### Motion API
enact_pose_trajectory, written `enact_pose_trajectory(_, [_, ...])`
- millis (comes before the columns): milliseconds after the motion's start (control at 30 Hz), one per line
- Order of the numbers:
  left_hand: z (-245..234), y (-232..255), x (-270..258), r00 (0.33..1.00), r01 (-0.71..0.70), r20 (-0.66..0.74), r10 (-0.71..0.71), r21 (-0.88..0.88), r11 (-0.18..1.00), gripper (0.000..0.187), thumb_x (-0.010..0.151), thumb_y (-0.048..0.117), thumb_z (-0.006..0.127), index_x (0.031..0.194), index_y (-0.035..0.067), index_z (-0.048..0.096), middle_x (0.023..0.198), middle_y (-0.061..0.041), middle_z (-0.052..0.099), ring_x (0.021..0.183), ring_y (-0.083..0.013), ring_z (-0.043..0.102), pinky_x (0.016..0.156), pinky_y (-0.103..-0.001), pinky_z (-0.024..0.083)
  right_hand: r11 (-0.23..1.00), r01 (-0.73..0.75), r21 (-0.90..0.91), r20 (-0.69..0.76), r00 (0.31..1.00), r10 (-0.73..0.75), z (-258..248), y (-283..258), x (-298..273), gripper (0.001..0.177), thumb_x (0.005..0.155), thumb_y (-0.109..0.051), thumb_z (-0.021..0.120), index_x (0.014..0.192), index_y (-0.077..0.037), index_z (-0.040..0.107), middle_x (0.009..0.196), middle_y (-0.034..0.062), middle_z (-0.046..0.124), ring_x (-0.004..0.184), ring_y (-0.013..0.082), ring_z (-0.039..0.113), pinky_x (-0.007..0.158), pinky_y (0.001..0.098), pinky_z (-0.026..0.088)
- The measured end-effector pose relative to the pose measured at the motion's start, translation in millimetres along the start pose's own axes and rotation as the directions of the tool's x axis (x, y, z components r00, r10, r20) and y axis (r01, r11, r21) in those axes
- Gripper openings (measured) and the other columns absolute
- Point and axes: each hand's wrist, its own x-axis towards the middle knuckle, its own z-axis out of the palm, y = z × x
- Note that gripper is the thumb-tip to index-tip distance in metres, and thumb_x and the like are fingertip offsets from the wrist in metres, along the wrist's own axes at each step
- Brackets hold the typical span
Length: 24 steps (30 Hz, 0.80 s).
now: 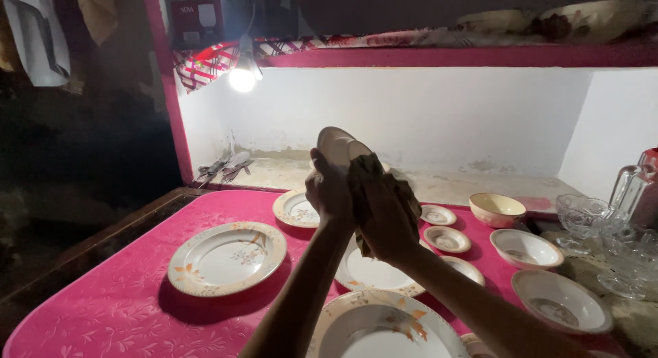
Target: Cleaning and wiping ceramic plates and bowls with a cloth on a table.
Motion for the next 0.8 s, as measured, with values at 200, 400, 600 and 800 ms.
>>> enact_pose_trajectory(200, [5.6, -9.3, 0.7, 0.978, -0.175, 0.196, 0.074, 0.569, 0.804, 0.080, 0.105, 0.058, 0.032, 0.062, -0.001, 0.062, 0.057, -0.014, 0.062, 0.055, -0.0245, 0.060, 0.058, -0.047, 0.048, 0.968, -0.242, 0.058, 0.036, 0.970, 0.241, 5.0, 52.4, 21.8, 0.051, 0.108, -0.026, 0.034, 0.158, -0.014, 0.041, 0.164, 0.0138, 0.040, 0.151, 0.0309, 0.036, 0.121, 0.0440, 0.029])
enact_pose_trajectory(400, [-2.7, 4.4, 9.2, 0.881, -0.319, 0.474, -0.001, 0.594, 0.738, 0.075, 0.104, 0.060, 0.047, 0.060, 0.000, 0.054, 0.054, -0.008, 0.049, 0.052, -0.0192, 0.047, 0.053, -0.043, 0.043, 0.533, -0.629, 0.566, 0.151, 0.714, 0.683, -8.6, 99.8, 6.2, 0.052, 0.108, -0.045, 0.035, 0.149, -0.015, 0.048, 0.148, 0.0077, 0.052, 0.133, 0.0204, 0.050, 0.110, 0.0345, 0.039])
enact_pose_trajectory(600, [-10.5, 12.1, 22.2, 0.916, -0.145, 0.398, -0.036, 0.415, 0.898, 0.068, 0.100, 0.060, 0.051, 0.060, 0.005, 0.052, 0.056, 0.001, 0.046, 0.054, -0.0124, 0.042, 0.052, -0.037, 0.041, -0.253, -0.525, 0.813, 0.496, 0.397, 0.772, 34.1, 150.8, -35.4, 0.036, 0.106, -0.049, 0.054, 0.104, -0.014, 0.063, 0.088, 0.0012, 0.062, 0.077, 0.0180, 0.057, 0.069, 0.0351, 0.051])
enact_pose_trajectory(800, [-12.0, -42.9, 37.6, 1.000, 0.008, -0.011, -0.007, 0.083, 0.996, 0.075, 0.105, 0.064, 0.047, 0.068, -0.001, 0.049, 0.060, -0.006, 0.044, 0.054, -0.0188, 0.042, 0.051, -0.041, 0.039, -0.297, -0.482, 0.825, 0.485, 0.333, 0.808, 41.3, 109.5, -25.9, 0.036, 0.102, -0.047, 0.059, 0.089, -0.014, 0.061, 0.068, -0.0011, 0.054, 0.059, 0.0167, 0.052, 0.053, 0.0346, 0.045])
